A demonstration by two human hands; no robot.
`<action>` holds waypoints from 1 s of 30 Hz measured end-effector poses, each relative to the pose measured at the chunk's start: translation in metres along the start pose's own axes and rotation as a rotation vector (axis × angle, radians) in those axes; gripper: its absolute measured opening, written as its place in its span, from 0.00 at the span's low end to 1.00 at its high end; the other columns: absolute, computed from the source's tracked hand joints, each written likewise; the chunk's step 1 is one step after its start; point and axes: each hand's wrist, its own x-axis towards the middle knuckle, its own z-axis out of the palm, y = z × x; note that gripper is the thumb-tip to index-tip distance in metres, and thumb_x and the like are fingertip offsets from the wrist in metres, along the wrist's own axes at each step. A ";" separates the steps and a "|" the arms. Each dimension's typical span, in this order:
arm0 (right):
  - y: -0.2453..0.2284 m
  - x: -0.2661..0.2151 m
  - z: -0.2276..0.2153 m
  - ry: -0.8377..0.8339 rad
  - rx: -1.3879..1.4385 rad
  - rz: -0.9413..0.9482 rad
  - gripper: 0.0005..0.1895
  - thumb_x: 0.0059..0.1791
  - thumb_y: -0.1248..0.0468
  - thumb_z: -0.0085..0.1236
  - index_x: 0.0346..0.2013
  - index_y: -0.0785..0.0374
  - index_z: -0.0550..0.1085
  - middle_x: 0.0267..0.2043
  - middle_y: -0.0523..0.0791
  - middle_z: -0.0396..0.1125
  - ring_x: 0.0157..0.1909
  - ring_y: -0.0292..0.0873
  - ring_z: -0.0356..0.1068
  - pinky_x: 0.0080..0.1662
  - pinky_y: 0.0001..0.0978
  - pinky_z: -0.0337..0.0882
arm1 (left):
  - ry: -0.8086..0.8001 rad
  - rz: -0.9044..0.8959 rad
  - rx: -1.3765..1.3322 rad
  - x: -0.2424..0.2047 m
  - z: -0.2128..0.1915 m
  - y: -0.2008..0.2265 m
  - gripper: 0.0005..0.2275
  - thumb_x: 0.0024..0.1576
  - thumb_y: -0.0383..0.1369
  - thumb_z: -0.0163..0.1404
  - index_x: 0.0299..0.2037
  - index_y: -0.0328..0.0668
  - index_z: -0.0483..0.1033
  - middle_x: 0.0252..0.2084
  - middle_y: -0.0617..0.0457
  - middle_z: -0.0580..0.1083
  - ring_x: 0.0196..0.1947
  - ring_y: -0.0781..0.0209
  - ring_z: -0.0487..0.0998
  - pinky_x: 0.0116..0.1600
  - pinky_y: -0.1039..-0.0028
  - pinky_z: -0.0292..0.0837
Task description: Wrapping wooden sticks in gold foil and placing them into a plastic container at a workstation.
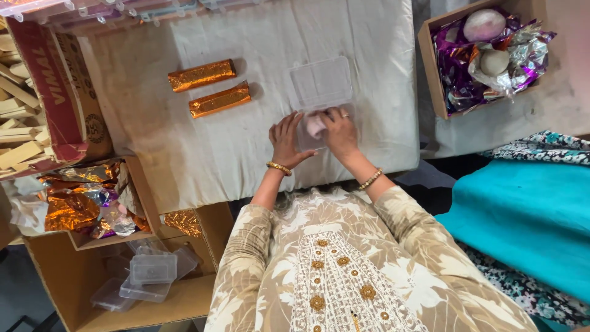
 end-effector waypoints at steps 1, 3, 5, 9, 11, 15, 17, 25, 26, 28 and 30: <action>0.001 -0.002 0.012 0.001 0.003 0.004 0.27 0.34 0.66 0.68 0.48 0.57 0.79 0.49 0.48 0.70 0.53 0.54 0.68 0.51 0.44 0.71 | -0.005 0.001 0.002 -0.001 0.003 -0.003 0.56 0.34 0.64 0.65 0.74 0.52 0.55 0.75 0.53 0.59 0.74 0.50 0.56 0.73 0.46 0.38; 0.004 -0.001 0.036 0.007 0.155 -0.287 0.25 0.35 0.61 0.67 0.47 0.60 0.77 0.51 0.46 0.70 0.55 0.50 0.68 0.57 0.46 0.70 | 0.030 0.009 0.010 0.000 0.010 -0.008 0.54 0.34 0.58 0.67 0.73 0.54 0.57 0.74 0.54 0.60 0.73 0.53 0.57 0.73 0.48 0.40; 0.006 -0.003 0.039 -0.013 0.135 -0.333 0.22 0.38 0.62 0.66 0.47 0.59 0.77 0.52 0.44 0.71 0.57 0.49 0.68 0.57 0.42 0.69 | 0.020 -0.020 0.016 0.001 0.011 -0.008 0.52 0.33 0.56 0.67 0.72 0.55 0.58 0.72 0.54 0.62 0.73 0.54 0.58 0.74 0.49 0.40; 0.015 0.011 0.005 -0.042 -0.095 -0.387 0.15 0.40 0.62 0.64 0.42 0.51 0.78 0.48 0.39 0.72 0.53 0.44 0.70 0.53 0.42 0.68 | 0.002 -0.062 0.015 0.004 0.002 0.001 0.52 0.32 0.54 0.68 0.71 0.53 0.58 0.69 0.52 0.63 0.71 0.52 0.58 0.72 0.49 0.41; 0.023 0.010 -0.005 -0.054 -0.164 -0.325 0.17 0.39 0.61 0.64 0.42 0.51 0.79 0.46 0.38 0.71 0.51 0.43 0.70 0.51 0.41 0.70 | 0.004 -0.071 0.016 0.005 0.000 0.005 0.52 0.32 0.54 0.68 0.71 0.54 0.58 0.69 0.53 0.63 0.70 0.53 0.59 0.72 0.49 0.40; 0.036 0.002 -0.015 -0.234 -0.307 -0.155 0.24 0.33 0.60 0.65 0.44 0.54 0.79 0.45 0.41 0.71 0.50 0.45 0.71 0.46 0.40 0.73 | -0.005 -0.090 0.023 0.007 -0.004 0.015 0.51 0.32 0.54 0.69 0.70 0.57 0.59 0.68 0.56 0.63 0.69 0.53 0.59 0.72 0.48 0.38; 0.036 -0.008 -0.009 -0.312 -0.235 -0.128 0.22 0.38 0.61 0.64 0.48 0.52 0.79 0.46 0.43 0.71 0.47 0.48 0.71 0.45 0.41 0.73 | -0.019 -0.102 0.013 0.006 -0.002 0.015 0.51 0.32 0.53 0.69 0.70 0.57 0.59 0.68 0.56 0.63 0.69 0.53 0.59 0.72 0.47 0.38; 0.025 -0.007 0.039 -0.276 0.062 -0.283 0.11 0.41 0.64 0.61 0.37 0.52 0.81 0.48 0.40 0.72 0.49 0.50 0.70 0.51 0.42 0.74 | -0.025 -0.119 0.033 0.008 0.004 0.013 0.52 0.29 0.49 0.68 0.70 0.58 0.59 0.69 0.57 0.63 0.69 0.52 0.59 0.72 0.48 0.38; 0.018 -0.006 0.043 -0.245 0.033 -0.328 0.08 0.39 0.64 0.60 0.33 0.53 0.81 0.48 0.41 0.72 0.48 0.51 0.70 0.50 0.42 0.74 | -0.005 -0.109 0.029 0.007 0.006 0.010 0.51 0.29 0.49 0.68 0.70 0.58 0.59 0.69 0.58 0.64 0.69 0.52 0.59 0.72 0.48 0.38; 0.010 -0.002 0.047 -0.213 0.006 -0.371 0.06 0.38 0.64 0.59 0.28 0.54 0.80 0.48 0.42 0.72 0.48 0.52 0.70 0.49 0.42 0.74 | 0.014 -0.097 0.029 0.006 0.006 0.009 0.51 0.30 0.50 0.68 0.70 0.58 0.59 0.68 0.58 0.64 0.69 0.52 0.60 0.72 0.47 0.37; 0.009 0.003 0.046 -0.071 0.016 -0.343 0.07 0.42 0.65 0.59 0.34 0.55 0.79 0.47 0.42 0.71 0.54 0.49 0.71 0.49 0.38 0.73 | 0.015 -0.088 0.002 0.007 0.003 0.011 0.52 0.29 0.51 0.67 0.71 0.58 0.58 0.68 0.57 0.64 0.68 0.52 0.60 0.72 0.48 0.38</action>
